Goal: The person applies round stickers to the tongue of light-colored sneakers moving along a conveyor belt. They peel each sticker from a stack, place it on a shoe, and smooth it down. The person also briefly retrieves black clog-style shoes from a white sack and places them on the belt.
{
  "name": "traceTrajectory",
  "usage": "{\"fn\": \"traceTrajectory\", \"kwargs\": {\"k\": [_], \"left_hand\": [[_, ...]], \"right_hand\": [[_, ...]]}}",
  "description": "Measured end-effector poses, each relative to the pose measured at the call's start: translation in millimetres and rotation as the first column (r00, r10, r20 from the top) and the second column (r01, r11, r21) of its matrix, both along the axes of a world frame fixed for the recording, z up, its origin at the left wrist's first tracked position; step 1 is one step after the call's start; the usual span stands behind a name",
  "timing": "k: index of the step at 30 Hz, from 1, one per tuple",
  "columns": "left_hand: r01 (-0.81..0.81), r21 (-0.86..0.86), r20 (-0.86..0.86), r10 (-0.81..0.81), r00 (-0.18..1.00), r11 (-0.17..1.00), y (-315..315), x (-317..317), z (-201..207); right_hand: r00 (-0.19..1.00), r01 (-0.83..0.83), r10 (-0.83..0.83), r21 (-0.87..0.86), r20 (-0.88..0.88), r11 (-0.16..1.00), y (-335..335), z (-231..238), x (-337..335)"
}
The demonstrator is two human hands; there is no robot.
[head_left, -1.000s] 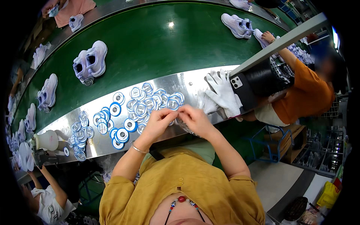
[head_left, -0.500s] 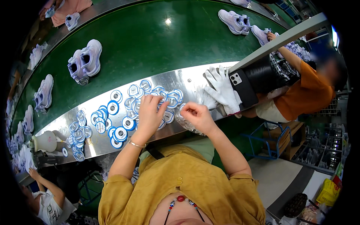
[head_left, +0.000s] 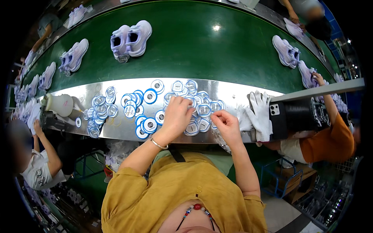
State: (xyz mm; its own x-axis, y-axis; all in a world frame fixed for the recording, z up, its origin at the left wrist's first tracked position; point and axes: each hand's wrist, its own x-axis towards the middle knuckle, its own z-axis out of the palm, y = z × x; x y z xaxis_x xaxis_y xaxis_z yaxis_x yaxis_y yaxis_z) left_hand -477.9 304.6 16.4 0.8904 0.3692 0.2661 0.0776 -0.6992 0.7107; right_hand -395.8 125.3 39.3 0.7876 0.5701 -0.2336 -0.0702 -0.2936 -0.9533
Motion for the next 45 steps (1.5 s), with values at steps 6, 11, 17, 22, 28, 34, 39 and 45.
{"fn": "traceTrajectory", "kwargs": {"k": [6, 11, 17, 22, 28, 34, 39, 45], "left_hand": [[-0.26, 0.32, -0.051, 0.291, 0.955, 0.911, 103, -37, -7], [-0.201, 0.203, -0.221, 0.245, 0.944, 0.958, 124, -35, -31], [-0.151, -0.347, -0.335, 0.028, 0.942, 0.926, 164, -38, -41], [-0.086, -0.391, -0.314, -0.045, 0.948, 0.916, 156, -29, -30], [-0.113, -0.285, -0.28, 0.03, 0.959, 0.952, 152, -38, -8], [-0.139, -0.208, -0.348, 0.059, 0.936, 0.968, 159, -40, -6], [-0.147, -0.129, -0.368, 0.09, 0.926, 0.981, 158, -35, -13], [-0.213, -0.108, -0.488, 0.135, 0.862, 0.971, 151, -29, -3]], "right_hand": [[1.0, -0.012, 0.012, 0.024, -0.006, 1.0, 19, 0, -2], [0.991, -0.069, 0.071, -0.021, 0.116, 0.997, 28, -25, 4], [0.964, -0.018, 0.023, -0.022, 0.266, 1.0, 30, -9, 16], [0.959, -0.001, 0.007, -0.024, 0.283, 1.0, 17, -7, 12], [0.939, -0.019, 0.041, -0.069, 0.341, 0.997, 13, 4, 10], [0.95, 0.027, 0.002, -0.087, 0.313, 0.996, -3, 5, 12], [0.921, 0.042, -0.042, 0.01, 0.386, 0.999, -22, -2, 17], [0.929, 0.063, -0.049, -0.027, 0.366, 0.998, -43, 8, 19]]}}
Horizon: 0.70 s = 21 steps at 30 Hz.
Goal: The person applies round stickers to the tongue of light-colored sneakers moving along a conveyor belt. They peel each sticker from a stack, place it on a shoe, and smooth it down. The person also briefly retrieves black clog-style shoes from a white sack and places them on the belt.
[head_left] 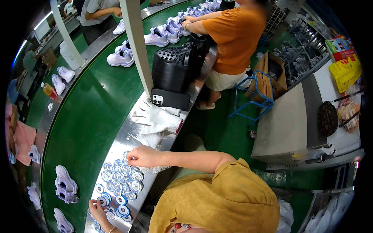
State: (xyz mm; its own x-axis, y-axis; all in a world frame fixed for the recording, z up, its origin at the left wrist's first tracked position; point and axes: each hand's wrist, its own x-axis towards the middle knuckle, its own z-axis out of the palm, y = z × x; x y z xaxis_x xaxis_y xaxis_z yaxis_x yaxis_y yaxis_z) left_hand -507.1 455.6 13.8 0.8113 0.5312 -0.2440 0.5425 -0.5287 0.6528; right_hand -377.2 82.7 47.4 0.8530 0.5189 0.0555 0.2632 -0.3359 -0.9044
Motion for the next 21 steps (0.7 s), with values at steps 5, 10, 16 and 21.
{"fn": "traceTrajectory", "kwargs": {"k": [5, 10, 16, 21], "left_hand": [[-0.069, -0.184, -0.02, 0.066, 0.998, 0.981, 2, -5, 10], [-0.015, -0.093, 0.108, 0.025, 0.994, 0.996, 3, -7, 13], [0.064, 0.005, 0.418, -0.061, 0.906, 0.998, -55, 13, 42], [0.295, -0.113, 0.528, -0.194, 0.827, 0.949, -155, 53, 51]], "right_hand": [[0.996, 0.022, -0.02, 0.028, -0.088, 0.999, -14, 0, -1], [0.999, 0.017, -0.015, 0.028, -0.048, 0.999, -18, -3, -1], [0.992, 0.124, -0.13, 0.23, 0.008, 0.965, 20, 1, -5], [0.992, 0.105, -0.121, 0.363, 0.021, 0.926, 50, 3, -13]]}}
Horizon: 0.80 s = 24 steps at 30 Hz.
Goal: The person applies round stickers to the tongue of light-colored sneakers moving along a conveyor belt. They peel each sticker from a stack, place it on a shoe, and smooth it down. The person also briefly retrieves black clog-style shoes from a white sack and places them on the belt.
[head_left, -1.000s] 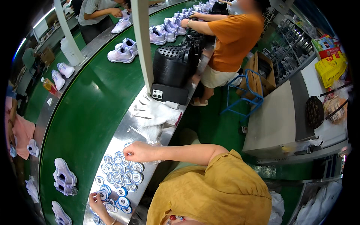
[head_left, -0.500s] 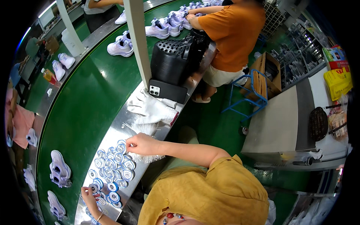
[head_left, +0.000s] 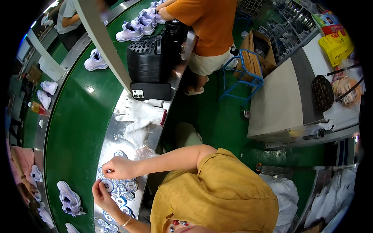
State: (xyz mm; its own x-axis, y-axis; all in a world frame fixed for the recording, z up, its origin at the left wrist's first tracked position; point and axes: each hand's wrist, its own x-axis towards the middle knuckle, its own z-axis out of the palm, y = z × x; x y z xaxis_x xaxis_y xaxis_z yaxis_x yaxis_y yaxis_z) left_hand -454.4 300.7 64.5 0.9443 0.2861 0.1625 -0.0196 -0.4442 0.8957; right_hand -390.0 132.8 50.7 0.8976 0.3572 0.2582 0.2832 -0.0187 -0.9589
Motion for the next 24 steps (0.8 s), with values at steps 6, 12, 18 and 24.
{"fn": "traceTrajectory", "kwargs": {"k": [6, 12, 18, 24], "left_hand": [[0.049, -0.108, 0.063, -0.042, 0.997, 0.993, -33, 17, 0], [0.1, -0.182, 0.063, -0.09, 0.994, 0.978, -49, 21, -1], [0.039, -0.687, 0.031, -0.024, 0.999, 0.726, -77, 30, -6], [-0.059, -0.616, -0.046, 0.039, 0.998, 0.785, -103, 62, -1]], "right_hand": [[0.969, -0.031, 0.069, 0.162, -0.235, 0.986, -19, -3, 1], [0.898, -0.088, 0.203, 0.293, -0.39, 0.952, -37, -4, 2], [0.965, 0.112, -0.042, 0.262, -0.261, 0.958, -52, 11, 6], [0.981, 0.156, -0.145, 0.081, -0.127, 0.984, -76, 12, 26]]}}
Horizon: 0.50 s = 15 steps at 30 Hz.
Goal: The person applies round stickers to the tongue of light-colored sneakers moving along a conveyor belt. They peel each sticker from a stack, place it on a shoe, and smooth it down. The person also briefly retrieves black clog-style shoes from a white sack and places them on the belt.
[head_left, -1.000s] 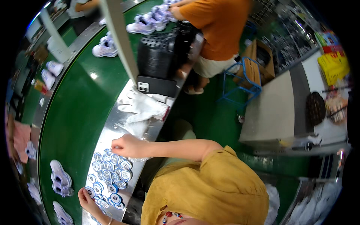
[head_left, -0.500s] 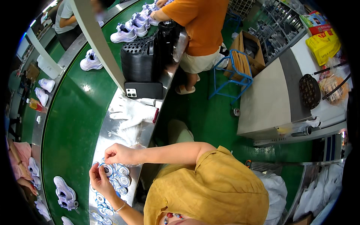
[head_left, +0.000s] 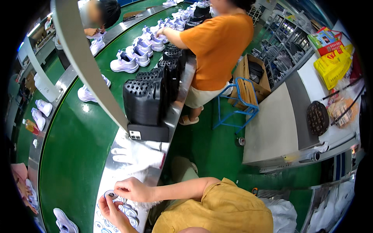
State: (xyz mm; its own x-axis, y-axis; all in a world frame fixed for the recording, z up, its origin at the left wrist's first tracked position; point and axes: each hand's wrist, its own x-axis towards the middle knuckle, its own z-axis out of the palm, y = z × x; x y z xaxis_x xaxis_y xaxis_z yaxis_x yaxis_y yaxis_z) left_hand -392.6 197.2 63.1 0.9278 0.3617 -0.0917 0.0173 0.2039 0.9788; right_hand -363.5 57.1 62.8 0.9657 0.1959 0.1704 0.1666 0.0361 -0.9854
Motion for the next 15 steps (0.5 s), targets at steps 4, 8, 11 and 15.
{"fn": "traceTrajectory", "kwargs": {"k": [4, 8, 11, 15], "left_hand": [[0.054, 0.196, -0.059, -0.043, 0.997, 0.979, -14, 31, 10], [0.15, 0.301, -0.121, -0.118, 0.986, 0.942, -50, 52, 54], [0.203, 0.318, -0.137, -0.167, 0.976, 0.926, -78, 60, 89], [0.242, 0.371, -0.155, -0.198, 0.968, 0.897, -116, 62, 140]], "right_hand": [[0.961, 0.167, -0.145, -0.079, 0.234, 0.983, -19, 5, 32], [0.936, 0.24, -0.138, -0.3, 0.324, 0.923, -55, 47, 44], [0.936, 0.256, -0.116, -0.415, 0.334, 0.873, -82, 86, 49], [0.931, 0.251, -0.062, -0.508, 0.36, 0.824, -119, 131, 51]]}}
